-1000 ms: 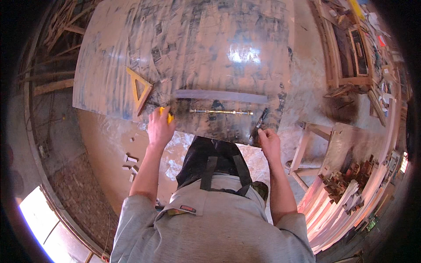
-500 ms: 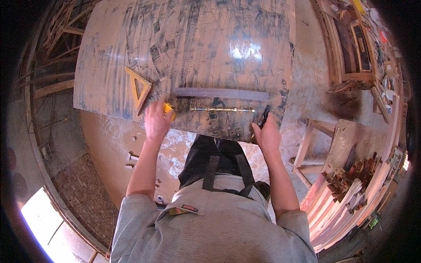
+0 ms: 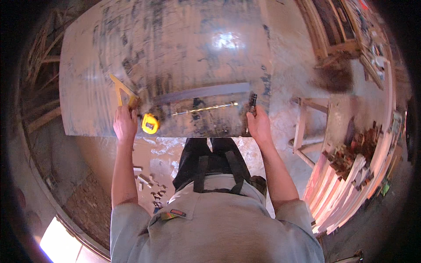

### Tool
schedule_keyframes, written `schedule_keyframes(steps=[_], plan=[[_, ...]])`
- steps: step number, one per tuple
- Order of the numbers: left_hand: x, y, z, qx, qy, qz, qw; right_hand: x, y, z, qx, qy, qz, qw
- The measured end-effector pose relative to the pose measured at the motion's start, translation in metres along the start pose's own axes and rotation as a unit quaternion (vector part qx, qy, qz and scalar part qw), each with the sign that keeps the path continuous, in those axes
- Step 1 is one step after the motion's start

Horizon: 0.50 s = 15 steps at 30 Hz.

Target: The person measures a metal bar using a tape measure and marks it with a pen. They use a speed square to draw a straight line across the bar. The person repeats the measuring and marking process multiple times.

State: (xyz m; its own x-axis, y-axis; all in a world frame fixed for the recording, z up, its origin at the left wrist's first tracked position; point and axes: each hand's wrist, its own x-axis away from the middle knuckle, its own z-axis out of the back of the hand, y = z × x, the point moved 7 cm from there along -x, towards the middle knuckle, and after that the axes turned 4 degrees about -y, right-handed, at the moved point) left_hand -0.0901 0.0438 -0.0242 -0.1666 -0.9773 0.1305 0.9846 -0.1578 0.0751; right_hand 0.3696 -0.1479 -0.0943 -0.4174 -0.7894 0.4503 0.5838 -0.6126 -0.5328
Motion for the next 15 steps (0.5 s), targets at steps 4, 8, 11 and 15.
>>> schedule_keyframes(steps=[4, 8, 11, 15], plan=[[0.016, 0.105, 0.02, 0.067, 0.011, -0.196, 0.978, 0.014, 0.019, 0.001, -0.26, -0.022, -0.086, 0.961], [0.018, 0.186, 0.0, 0.085, -0.01, -0.28, 0.956, 0.033, -0.005, 0.016, -0.443, -0.001, -0.16, 0.882], [0.01, 0.229, -0.016, 0.06, -0.044, -0.319, 0.945, 0.04, -0.005, 0.021, -0.521, 0.004, -0.137, 0.842], [0.004, 0.257, -0.026, 0.049, -0.05, -0.331, 0.941, 0.049, -0.02, 0.029, -0.57, 0.021, -0.127, 0.811]])
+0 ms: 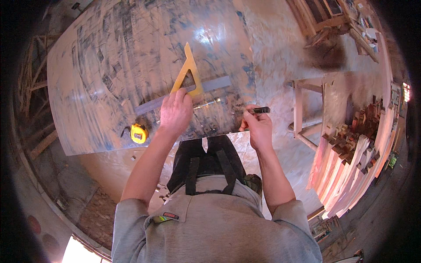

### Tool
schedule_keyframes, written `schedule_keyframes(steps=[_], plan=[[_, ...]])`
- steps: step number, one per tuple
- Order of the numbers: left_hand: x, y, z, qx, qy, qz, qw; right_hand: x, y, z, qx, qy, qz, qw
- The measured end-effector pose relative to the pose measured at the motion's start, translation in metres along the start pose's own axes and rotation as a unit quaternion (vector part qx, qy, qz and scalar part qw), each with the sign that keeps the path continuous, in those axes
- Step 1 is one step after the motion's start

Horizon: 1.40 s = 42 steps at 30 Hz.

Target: The person measures a metal bar using a tape measure and marks it with a pen. They use a speed square to draw a straight line across the bar. The person repeats the measuring and marking process multiple times.

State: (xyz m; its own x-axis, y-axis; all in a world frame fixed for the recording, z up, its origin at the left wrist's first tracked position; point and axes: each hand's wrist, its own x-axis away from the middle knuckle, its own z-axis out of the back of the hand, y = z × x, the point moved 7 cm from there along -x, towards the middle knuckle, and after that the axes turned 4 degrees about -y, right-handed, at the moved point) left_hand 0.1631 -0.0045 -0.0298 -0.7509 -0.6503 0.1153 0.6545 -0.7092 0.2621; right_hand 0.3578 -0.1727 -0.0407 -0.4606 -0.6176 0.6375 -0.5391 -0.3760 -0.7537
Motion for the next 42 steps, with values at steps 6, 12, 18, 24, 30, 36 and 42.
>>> schedule_keyframes(steps=[6, 12, 18, 24, 30, 36, 42], plan=[[-0.014, 0.011, -0.001, -0.027, 0.027, -0.037, 0.999, 0.0, -0.004, -0.004, -0.001, -0.006, 0.021, 1.0], [-0.017, 0.014, -0.002, -0.021, 0.023, -0.036, 0.999, -0.008, -0.01, -0.008, 0.042, 0.005, 0.047, 0.998], [-0.018, 0.015, 0.0, -0.02, 0.018, -0.034, 0.999, -0.016, -0.018, -0.029, 0.1, 0.006, 0.044, 0.994], [-0.017, 0.014, -0.002, -0.024, 0.012, -0.036, 0.999, -0.03, -0.016, -0.042, 0.155, -0.02, 0.133, 0.979], [-0.018, 0.016, -0.002, -0.032, 0.023, -0.045, 0.998, -0.032, -0.022, -0.053, 0.201, -0.038, 0.188, 0.961], [-0.017, 0.016, -0.001, -0.041, 0.024, -0.051, 0.998, -0.034, -0.019, -0.055, 0.2, -0.047, 0.171, 0.964], [-0.019, 0.016, -0.001, -0.025, 0.025, -0.042, 0.998, -0.036, -0.018, -0.057, 0.21, -0.057, 0.175, 0.96]])
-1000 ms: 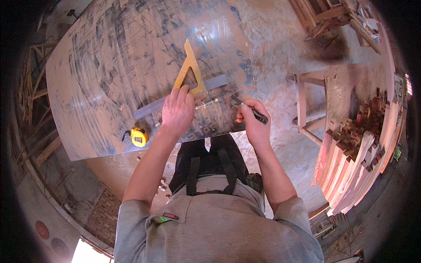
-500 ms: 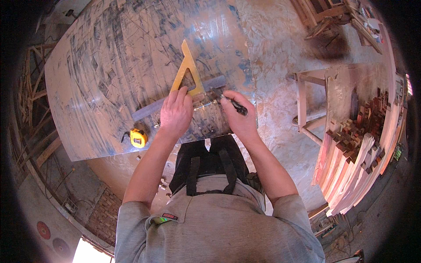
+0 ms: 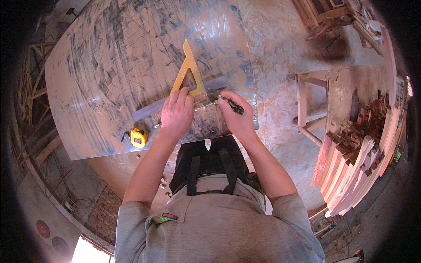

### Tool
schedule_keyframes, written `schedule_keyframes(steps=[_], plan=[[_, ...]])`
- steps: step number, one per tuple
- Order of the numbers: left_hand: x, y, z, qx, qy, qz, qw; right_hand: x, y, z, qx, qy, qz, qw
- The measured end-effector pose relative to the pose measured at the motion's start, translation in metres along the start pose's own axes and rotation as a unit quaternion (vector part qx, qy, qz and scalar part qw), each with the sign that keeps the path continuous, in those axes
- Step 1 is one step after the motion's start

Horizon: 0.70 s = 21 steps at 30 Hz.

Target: The person measures a metal bar using a tape measure and marks it with a pen. They use a speed square to draw a straight line across the bar. The person repeats the measuring and marking process multiple times.

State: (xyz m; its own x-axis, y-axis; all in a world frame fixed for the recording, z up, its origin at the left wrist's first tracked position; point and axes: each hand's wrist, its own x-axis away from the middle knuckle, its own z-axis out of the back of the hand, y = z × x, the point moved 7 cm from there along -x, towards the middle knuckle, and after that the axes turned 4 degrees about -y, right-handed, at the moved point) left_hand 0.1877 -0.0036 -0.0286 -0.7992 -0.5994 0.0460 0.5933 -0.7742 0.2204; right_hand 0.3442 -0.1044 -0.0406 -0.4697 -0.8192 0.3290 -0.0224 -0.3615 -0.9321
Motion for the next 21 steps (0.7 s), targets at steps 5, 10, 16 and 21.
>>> schedule_keyframes(steps=[5, 10, 16, 21], plan=[[0.001, 0.0, -0.001, -0.001, -0.004, -0.007, 1.0, -0.001, 0.0, -0.002, 0.007, -0.003, 0.009, 1.0], [0.001, 0.0, -0.002, 0.003, -0.008, -0.01, 1.0, -0.003, 0.004, -0.004, -0.007, -0.004, -0.009, 1.0], [0.001, 0.0, 0.0, 0.007, 0.0, -0.009, 1.0, -0.005, 0.004, -0.005, -0.013, -0.006, -0.021, 1.0], [0.001, 0.0, -0.002, 0.003, -0.004, -0.009, 1.0, -0.005, 0.003, -0.005, -0.017, -0.01, -0.02, 1.0]])
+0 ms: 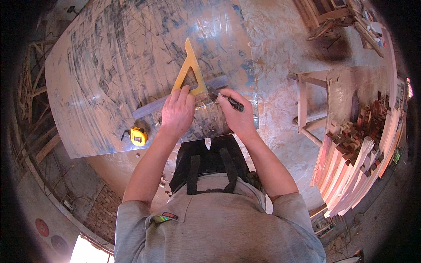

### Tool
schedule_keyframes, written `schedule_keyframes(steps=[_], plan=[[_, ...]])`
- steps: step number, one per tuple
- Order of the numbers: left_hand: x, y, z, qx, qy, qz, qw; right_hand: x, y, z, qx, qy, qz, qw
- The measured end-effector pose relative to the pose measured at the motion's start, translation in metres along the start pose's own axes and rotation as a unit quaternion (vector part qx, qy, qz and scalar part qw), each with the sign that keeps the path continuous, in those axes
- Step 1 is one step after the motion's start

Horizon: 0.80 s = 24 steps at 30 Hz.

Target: The person measures a metal bar using a tape measure and marks it with a pen. They use a speed square to draw a straight line across the bar. The person repeats the measuring and marking process multiple times.

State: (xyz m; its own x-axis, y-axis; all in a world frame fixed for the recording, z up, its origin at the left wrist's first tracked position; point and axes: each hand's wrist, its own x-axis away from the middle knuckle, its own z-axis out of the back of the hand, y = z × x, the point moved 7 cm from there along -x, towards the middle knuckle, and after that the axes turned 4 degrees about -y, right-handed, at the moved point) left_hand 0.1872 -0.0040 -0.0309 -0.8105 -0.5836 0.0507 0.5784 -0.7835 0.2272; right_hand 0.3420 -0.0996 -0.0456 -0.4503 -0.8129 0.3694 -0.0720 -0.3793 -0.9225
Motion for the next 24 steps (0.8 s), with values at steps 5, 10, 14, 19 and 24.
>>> schedule_keyframes(steps=[5, 10, 14, 19, 24], plan=[[0.001, 0.0, 0.003, -0.005, 0.004, -0.002, 1.0, -0.002, -0.004, 0.002, 0.011, -0.016, -0.028, 0.999], [-0.002, 0.001, 0.005, 0.001, -0.007, 0.0, 1.0, -0.012, -0.016, 0.0, 0.023, 0.007, -0.017, 1.0], [-0.002, 0.002, 0.006, 0.003, 0.0, -0.003, 1.0, -0.009, -0.013, -0.001, 0.046, -0.003, 0.038, 0.998], [0.0, 0.002, 0.005, 0.004, -0.001, -0.006, 1.0, 0.017, 0.004, 0.01, 0.018, -0.01, -0.007, 1.0], [0.009, -0.008, 0.012, 0.037, 0.014, 0.016, 0.999, 0.026, -0.013, 0.033, -0.075, 0.028, -0.12, 0.989]])
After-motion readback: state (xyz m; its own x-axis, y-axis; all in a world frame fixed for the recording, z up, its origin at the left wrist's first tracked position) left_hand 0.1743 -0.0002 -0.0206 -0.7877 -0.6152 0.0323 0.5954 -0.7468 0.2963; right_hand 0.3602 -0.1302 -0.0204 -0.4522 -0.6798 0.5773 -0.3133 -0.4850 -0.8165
